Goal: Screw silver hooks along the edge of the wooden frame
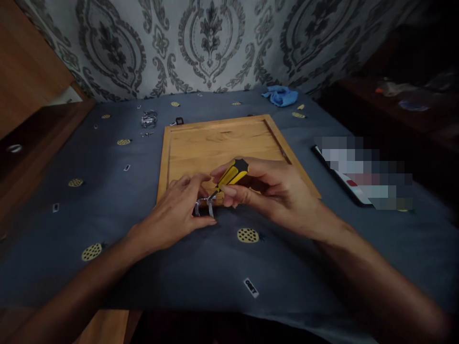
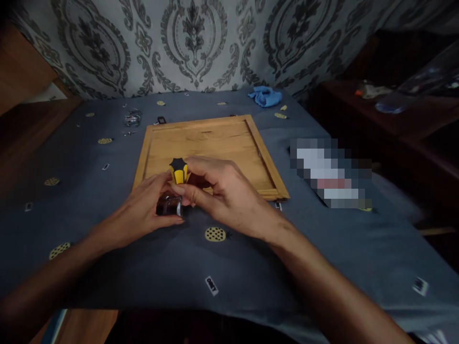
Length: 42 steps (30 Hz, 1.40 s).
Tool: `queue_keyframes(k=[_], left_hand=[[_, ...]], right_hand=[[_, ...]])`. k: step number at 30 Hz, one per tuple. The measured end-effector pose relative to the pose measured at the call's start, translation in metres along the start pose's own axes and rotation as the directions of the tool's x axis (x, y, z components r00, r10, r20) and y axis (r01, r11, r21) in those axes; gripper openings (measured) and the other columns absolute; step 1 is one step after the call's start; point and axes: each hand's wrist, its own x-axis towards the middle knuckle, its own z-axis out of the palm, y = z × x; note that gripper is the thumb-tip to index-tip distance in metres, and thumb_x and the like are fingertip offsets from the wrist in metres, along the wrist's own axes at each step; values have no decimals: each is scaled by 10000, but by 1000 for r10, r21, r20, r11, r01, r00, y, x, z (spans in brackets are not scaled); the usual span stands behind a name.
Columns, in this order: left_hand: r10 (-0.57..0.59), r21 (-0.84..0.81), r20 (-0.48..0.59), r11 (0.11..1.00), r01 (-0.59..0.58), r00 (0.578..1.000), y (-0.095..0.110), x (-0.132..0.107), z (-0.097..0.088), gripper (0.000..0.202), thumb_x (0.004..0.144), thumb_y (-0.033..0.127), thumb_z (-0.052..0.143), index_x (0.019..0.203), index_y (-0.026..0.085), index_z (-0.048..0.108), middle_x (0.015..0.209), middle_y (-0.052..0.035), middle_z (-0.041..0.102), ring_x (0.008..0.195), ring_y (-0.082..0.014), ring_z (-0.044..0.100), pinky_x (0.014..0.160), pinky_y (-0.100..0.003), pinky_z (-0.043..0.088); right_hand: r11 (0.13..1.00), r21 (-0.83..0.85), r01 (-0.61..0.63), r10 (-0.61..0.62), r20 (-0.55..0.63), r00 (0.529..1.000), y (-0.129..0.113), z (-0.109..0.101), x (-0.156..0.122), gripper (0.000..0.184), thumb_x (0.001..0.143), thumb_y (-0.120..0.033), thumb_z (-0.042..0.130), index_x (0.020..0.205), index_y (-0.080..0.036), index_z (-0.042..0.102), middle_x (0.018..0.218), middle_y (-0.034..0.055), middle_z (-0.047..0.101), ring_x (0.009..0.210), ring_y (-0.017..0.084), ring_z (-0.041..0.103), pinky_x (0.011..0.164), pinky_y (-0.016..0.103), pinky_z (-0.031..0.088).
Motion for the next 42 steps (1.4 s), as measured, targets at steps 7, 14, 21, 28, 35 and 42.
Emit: queue_keyframes(k=[7, 14, 21, 28, 35, 42], left_hand=[[-21, -4, 15, 1000, 21, 1000, 3, 0, -2, 708, 769, 261, 872, 1335, 247, 447, 1231, -85, 671, 1198, -331, 625, 1020, -510, 492], [-7, -10, -6, 1000, 7, 1000, 1, 0, 0, 692, 764, 259, 871, 1323, 252, 463, 1271, -89, 660, 1243, -345, 605, 1038, -524, 482], [3, -17, 6, 1000, -3, 1000, 2, 1, -1, 661, 778, 254, 856, 1311, 245, 466, 1237, -81, 672, 1219, -331, 621, 1027, -505, 493], [-11, -38, 4, 999, 12, 1000, 1, 1, 0, 652, 771, 269, 847, 1306, 268, 473, 1230, -74, 669, 1214, -341, 620, 1012, -524, 496], [-6, -39, 1, 999, 6, 1000, 1, 1, 0, 584, 785, 267, 837, 1261, 272, 499, 1156, -45, 657, 1145, -313, 634, 988, -484, 503], [-8, -26, 0, 1000, 8, 1000, 3, 2, -1, 607, 780, 254, 851, 1271, 256, 494, 1206, -65, 645, 1165, -317, 624, 999, -490, 497]], right_hand=[[999, -30, -11, 7, -137, 991, 6, 5, 3, 351, 849, -457, 795, 695, -191, 626, 685, -13, 623, 594, 118, 616, 508, 234, 502], [996, -84, -4, -18, -260, 966, 12, 13, 2, 362, 787, -479, 845, 728, -193, 631, 665, -33, 595, 553, 103, 559, 488, 234, 459], [987, 152, -60, 79, -125, 989, 10, 11, -1, 287, 841, -434, 811, 984, -223, 678, 775, -29, 648, 632, 120, 656, 568, 239, 565], [997, 73, -34, 42, -111, 993, 8, 10, 1, 368, 852, -508, 778, 685, -197, 671, 620, -30, 587, 515, 100, 560, 477, 234, 473], [989, -134, 63, -89, -199, 976, 9, 15, 3, 357, 858, -513, 771, 722, -193, 686, 638, -23, 633, 506, 96, 553, 482, 249, 440], [992, -115, 44, -71, -242, 968, 13, 19, 1, 356, 835, -469, 807, 704, -187, 636, 666, -21, 604, 576, 106, 554, 519, 251, 445]])
